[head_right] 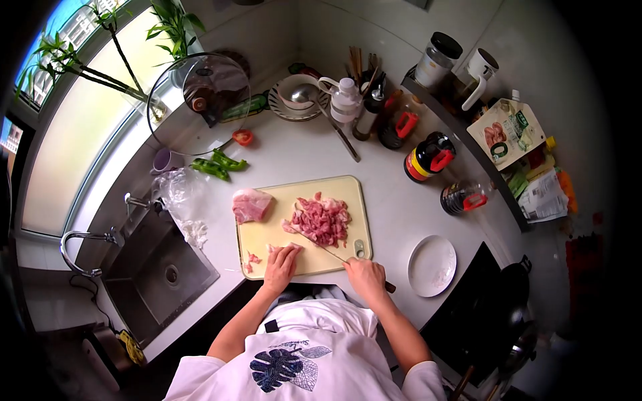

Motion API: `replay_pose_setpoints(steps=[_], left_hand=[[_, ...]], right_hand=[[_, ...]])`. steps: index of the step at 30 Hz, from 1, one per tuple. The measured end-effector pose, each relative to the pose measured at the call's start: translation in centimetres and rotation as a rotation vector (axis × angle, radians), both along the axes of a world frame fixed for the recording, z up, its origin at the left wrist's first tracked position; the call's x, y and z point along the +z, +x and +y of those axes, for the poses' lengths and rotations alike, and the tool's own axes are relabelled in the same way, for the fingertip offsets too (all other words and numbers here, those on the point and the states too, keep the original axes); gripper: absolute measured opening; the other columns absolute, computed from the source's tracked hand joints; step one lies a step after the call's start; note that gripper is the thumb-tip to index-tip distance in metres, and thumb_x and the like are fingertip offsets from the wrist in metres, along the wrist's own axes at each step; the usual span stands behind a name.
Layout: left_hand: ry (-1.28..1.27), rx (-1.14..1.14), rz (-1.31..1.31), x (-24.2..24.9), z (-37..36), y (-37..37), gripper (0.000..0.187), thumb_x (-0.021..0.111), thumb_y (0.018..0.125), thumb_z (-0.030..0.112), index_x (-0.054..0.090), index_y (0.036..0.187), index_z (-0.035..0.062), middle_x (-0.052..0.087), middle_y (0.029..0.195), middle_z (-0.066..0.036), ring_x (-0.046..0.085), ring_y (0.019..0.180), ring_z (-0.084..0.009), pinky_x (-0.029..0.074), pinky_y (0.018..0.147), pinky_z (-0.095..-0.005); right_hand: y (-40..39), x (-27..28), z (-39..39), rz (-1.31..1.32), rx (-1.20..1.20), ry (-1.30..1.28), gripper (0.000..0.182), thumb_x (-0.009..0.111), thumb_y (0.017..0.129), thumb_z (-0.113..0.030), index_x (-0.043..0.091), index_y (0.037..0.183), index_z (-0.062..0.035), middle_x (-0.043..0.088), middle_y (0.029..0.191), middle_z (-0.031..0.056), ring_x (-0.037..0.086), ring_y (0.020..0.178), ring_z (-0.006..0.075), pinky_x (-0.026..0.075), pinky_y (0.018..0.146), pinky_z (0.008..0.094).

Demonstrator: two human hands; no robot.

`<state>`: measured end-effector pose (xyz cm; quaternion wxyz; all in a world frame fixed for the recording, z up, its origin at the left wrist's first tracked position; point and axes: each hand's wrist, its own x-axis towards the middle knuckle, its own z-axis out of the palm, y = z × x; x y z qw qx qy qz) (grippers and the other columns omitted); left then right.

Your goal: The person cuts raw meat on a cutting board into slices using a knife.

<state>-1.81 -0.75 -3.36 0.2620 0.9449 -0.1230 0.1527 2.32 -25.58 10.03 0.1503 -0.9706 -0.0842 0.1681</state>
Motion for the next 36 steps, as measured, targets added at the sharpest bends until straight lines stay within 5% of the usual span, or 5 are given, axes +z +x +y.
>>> replay_pose_setpoints(steps=[11,15,21,30,36], left_hand=[[0.012,0.015,-0.03,-0.6,0.1,0.0,0.035,0.067,0.081,0.009,0.063,0.115,0.0015,0.061,0.116,-0.015,0.055,0.115,-0.0332,0.046,0.099,-0.0435],[0.033,0.021,-0.032,-0.7,0.1,0.1,0.035,0.067,0.081,0.009,0.063,0.115,0.002,0.061,0.115,-0.014,0.056,0.114,-0.0331,0.047,0.099,-0.0433],[-0.019,-0.002,-0.021,-0.2,0.0,0.2,0.035,0.068,0.08,0.009,0.063,0.115,0.0031,0.061,0.117,-0.013,0.056,0.111,-0.0322,0.047,0.099,-0.0423],[0.023,0.053,-0.066,-0.4,0.0,0.1,0.03,0.067,0.082,0.006,0.064,0.112,0.0027,0.061,0.116,-0.013,0.057,0.11,-0.0332,0.048,0.098,-0.043],[-0.068,0.029,-0.048,0.7,-0.1,0.4,0.033,0.067,0.08,0.004,0.063,0.113,0.0038,0.061,0.115,-0.012,0.058,0.107,-0.0317,0.049,0.095,-0.0417]], right_hand=[[-0.4,-1.0,4.0,-0.033,0.236,-0.094,0.01,0.057,0.087,-0.01,0.065,0.086,-0.0055,0.069,0.077,0.017,0.071,0.073,0.0341,0.056,0.065,0.0456],[0.5,-3.4,7.0,-0.102,0.263,-0.064,0.017,0.056,0.092,-0.017,0.065,0.084,-0.0048,0.068,0.076,0.0177,0.071,0.072,0.0356,0.056,0.064,0.0459],[-0.6,0.8,1.1,0.101,0.182,-0.048,0.011,0.056,0.085,-0.008,0.066,0.083,-0.0038,0.069,0.075,0.0202,0.072,0.075,0.0368,0.056,0.068,0.0477],[1.5,-6.7,9.3,-0.043,0.164,0.043,0.02,0.059,0.092,-0.021,0.068,0.083,-0.0052,0.068,0.07,0.0186,0.071,0.071,0.037,0.055,0.066,0.0482],[-0.2,-3.7,2.6,0.001,0.157,-0.037,0.025,0.061,0.094,-0.028,0.069,0.083,-0.0062,0.069,0.072,0.0193,0.071,0.073,0.0364,0.056,0.067,0.047]])
